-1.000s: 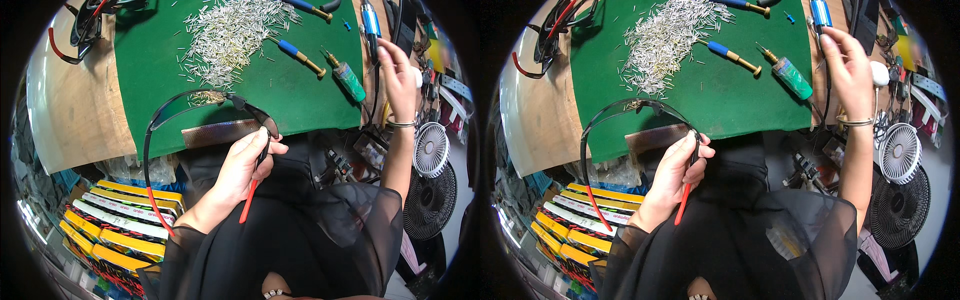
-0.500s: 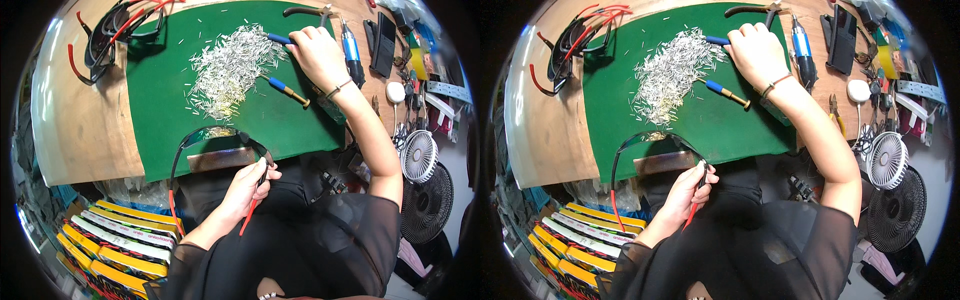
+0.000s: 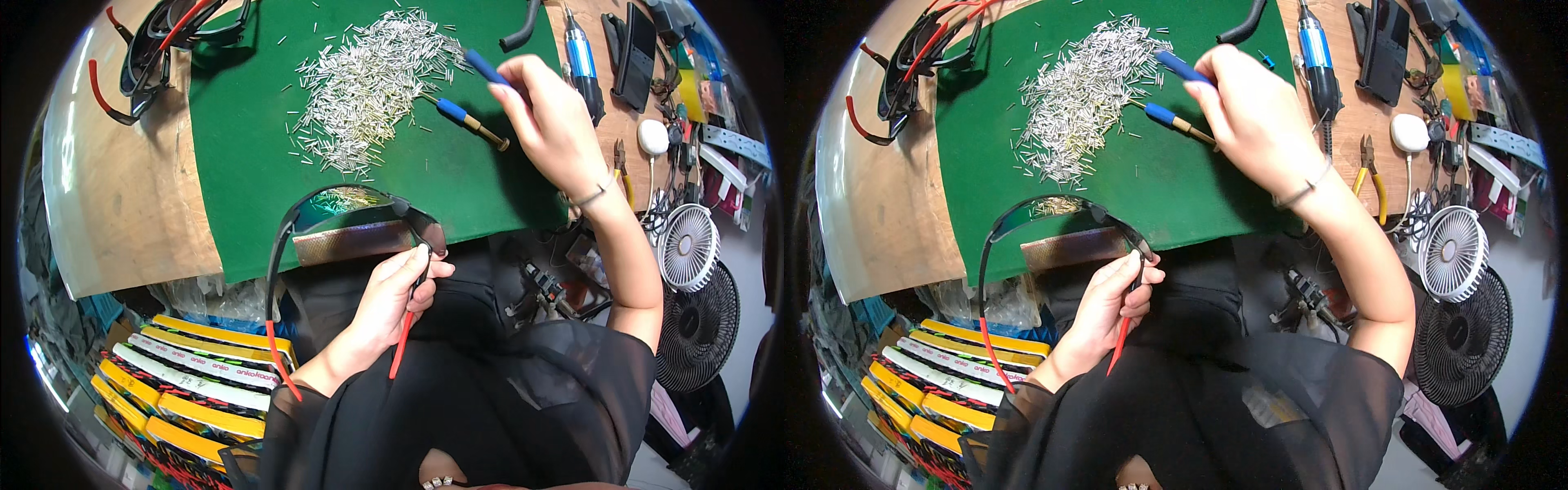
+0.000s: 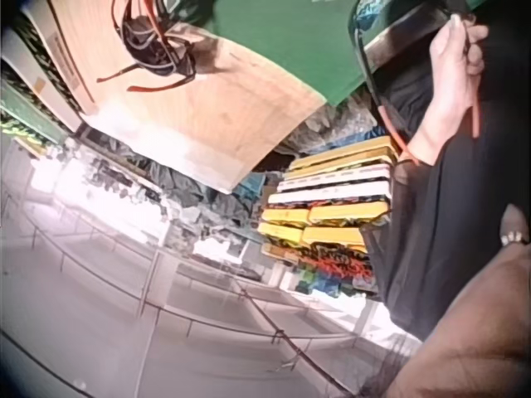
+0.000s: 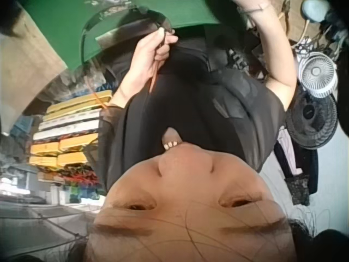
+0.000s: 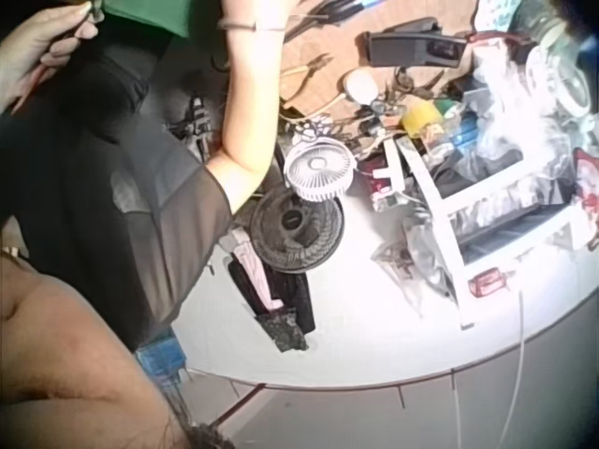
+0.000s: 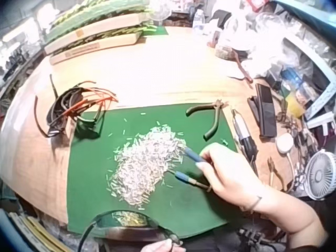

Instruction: The person assembles sunglasses by inserting small metal pins into the frame using a hammer and a blue-handled tool. They repeatedly tap the pins into place, inspect the fit, and then move a tray of assembled units to a nearby table.

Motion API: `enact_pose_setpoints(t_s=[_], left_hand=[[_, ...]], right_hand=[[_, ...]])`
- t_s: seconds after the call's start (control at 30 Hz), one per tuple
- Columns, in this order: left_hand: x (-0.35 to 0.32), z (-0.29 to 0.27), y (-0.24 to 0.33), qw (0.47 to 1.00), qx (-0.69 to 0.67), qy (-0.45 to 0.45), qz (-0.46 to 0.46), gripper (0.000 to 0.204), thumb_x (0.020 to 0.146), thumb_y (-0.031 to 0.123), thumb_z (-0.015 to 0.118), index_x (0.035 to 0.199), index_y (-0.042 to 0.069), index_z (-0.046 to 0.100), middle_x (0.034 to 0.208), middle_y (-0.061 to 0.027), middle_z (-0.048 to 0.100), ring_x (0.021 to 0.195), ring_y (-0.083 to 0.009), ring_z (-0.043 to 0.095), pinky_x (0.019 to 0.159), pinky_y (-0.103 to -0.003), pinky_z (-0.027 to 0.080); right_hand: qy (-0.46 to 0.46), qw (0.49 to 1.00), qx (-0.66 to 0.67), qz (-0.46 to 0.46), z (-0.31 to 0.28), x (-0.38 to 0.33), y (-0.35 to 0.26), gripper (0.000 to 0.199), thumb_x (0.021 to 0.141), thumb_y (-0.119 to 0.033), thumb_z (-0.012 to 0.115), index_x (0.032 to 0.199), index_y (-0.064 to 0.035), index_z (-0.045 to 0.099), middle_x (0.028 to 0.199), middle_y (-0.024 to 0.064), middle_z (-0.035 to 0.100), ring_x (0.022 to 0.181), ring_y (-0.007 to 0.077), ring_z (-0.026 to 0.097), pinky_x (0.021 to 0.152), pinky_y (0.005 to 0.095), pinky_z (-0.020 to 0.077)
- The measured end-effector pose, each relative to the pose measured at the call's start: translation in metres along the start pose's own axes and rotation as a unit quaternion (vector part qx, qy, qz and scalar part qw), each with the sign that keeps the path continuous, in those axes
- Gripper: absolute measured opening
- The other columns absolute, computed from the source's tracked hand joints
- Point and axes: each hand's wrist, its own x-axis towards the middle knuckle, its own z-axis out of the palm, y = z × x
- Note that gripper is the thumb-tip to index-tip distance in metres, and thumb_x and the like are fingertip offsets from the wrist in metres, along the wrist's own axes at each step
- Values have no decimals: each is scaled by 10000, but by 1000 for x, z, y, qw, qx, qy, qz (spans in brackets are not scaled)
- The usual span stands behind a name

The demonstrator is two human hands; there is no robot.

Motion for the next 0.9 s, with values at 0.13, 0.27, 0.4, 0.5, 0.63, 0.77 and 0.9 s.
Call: enact_pose_setpoints(t_s=[0.13, 0.27, 0.4, 0.5, 0.63, 0.77, 0.9], left_hand=[[1, 5, 0, 1000, -5, -5, -4, 236, 900, 251, 469, 987, 34, 504, 784, -3, 597, 435, -5, 342, 375, -135, 247], [-3, -2, 4, 1000, -15, 1, -5, 242, 901, 256, 466, 980, 31, 506, 782, -1, 598, 433, -3, 342, 372, -132, 247], [1, -1, -1, 1000, -6, 13, -6, 253, 899, 269, 470, 973, 31, 510, 754, 8, 596, 430, 1, 339, 374, -129, 249], [3, 1, 0, 1000, 13, 13, -5, 263, 894, 313, 470, 925, 58, 528, 746, 5, 589, 443, -10, 333, 386, -150, 248], [-2, -3, -1, 1000, -1, 27, 3, 283, 890, 344, 471, 908, 68, 532, 794, -17, 597, 458, -28, 344, 396, -168, 262], [0, 0, -5, 999, 15, 32, 5, 296, 895, 354, 457, 908, 67, 530, 783, -15, 586, 461, -39, 348, 399, -175, 270], [1, 11, -7, 995, 32, 90, 37, 280, 902, 345, 437, 866, 86, 535, 636, 16, 526, 417, -33, 329, 375, -161, 244]], right_hand=[[83, 972, -203, -87, 24, 33, 16, 151, 772, -167, 566, 804, -33, 503, 714, 114, 536, 692, 258, 556, 626, 344, 463], [61, 961, -252, -100, 28, 30, 1, 207, 722, -182, 617, 803, -36, 495, 746, 115, 503, 738, 255, 528, 633, 329, 454], [-38, 985, -156, -63, 25, -18, -23, 242, 722, -170, 627, 835, -28, 467, 785, 113, 474, 736, 254, 507, 649, 329, 449], [-7, 984, -161, -78, 42, -18, -11, 174, 776, -128, 571, 847, -13, 461, 772, 133, 480, 739, 272, 520, 634, 323, 447], [-110, 992, 43, 36, 0, -36, -38, 124, 835, -98, 515, 890, -4, 457, 724, 159, 534, 642, 308, 556, 580, 340, 448], [-293, 923, 215, 128, -39, -78, -50, 139, 808, -51, 510, 944, -28, 530, 704, 103, 540, 615, 185, 572, 567, 278, 447], [-302, 893, 279, 181, -16, -100, -58, 176, 783, -45, 546, 958, -42, 534, 773, 119, 569, 646, 255, 574, 572, 292, 447]])
